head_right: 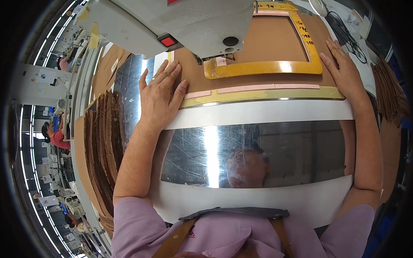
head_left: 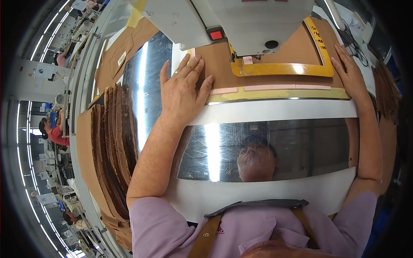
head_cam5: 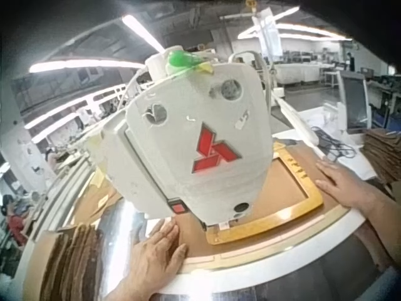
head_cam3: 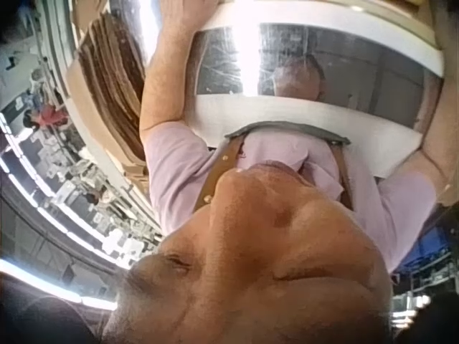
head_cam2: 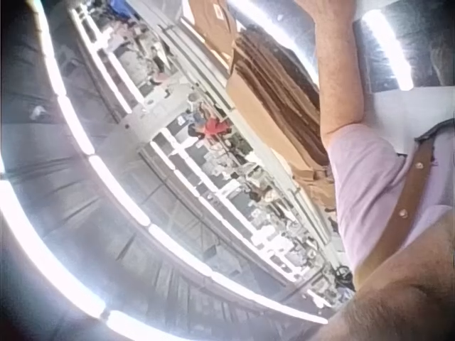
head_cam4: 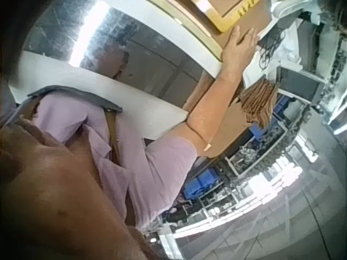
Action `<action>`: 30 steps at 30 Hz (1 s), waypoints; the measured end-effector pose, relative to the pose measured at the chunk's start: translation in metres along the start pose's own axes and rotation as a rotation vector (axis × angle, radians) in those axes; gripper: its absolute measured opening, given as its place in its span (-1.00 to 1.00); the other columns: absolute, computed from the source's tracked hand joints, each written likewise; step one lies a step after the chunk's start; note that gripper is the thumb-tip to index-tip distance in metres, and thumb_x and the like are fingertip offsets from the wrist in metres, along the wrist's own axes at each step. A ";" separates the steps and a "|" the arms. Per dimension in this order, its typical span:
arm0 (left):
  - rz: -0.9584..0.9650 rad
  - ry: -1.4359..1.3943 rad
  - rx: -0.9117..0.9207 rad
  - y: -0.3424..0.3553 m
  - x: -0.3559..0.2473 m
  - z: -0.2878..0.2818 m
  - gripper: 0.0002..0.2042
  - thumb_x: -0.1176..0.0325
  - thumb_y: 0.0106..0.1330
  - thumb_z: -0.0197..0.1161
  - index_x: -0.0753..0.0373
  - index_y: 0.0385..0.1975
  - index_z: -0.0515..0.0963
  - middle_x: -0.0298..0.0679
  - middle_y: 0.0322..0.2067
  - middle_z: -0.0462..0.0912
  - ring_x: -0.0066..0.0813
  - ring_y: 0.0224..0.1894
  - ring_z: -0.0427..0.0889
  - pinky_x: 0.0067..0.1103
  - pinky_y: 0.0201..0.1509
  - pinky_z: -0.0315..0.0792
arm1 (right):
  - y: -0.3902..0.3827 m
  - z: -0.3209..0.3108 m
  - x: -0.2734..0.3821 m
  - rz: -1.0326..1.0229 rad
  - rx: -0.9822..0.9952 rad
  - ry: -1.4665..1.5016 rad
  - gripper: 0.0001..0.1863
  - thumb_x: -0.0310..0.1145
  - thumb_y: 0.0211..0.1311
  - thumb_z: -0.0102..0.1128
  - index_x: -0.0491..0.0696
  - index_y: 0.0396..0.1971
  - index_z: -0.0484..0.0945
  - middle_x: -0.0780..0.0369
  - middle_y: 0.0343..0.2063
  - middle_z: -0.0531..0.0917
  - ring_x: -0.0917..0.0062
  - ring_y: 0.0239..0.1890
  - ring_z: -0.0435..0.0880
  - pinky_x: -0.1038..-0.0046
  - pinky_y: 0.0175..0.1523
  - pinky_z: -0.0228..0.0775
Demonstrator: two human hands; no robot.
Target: Sewing rectangular leather patches onto larger brown fabric panels using an automated sewing machine.
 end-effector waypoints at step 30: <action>0.119 -0.197 0.063 0.008 0.001 -0.012 -0.67 0.45 0.29 0.18 0.18 0.02 0.70 -0.28 0.10 0.69 -0.37 0.27 0.57 -0.18 0.56 -0.11 | 0.001 0.002 -0.010 -0.107 -0.118 -0.080 -0.27 0.15 0.40 0.09 -0.06 0.37 0.37 0.07 0.39 0.37 0.27 0.48 0.26 0.30 0.50 0.12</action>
Point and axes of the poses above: each hand's wrist, its own y-axis towards the middle knuckle, its own z-axis out of the palm, x = y × z, the point moved 1 cm from there along y, towards the middle knuckle
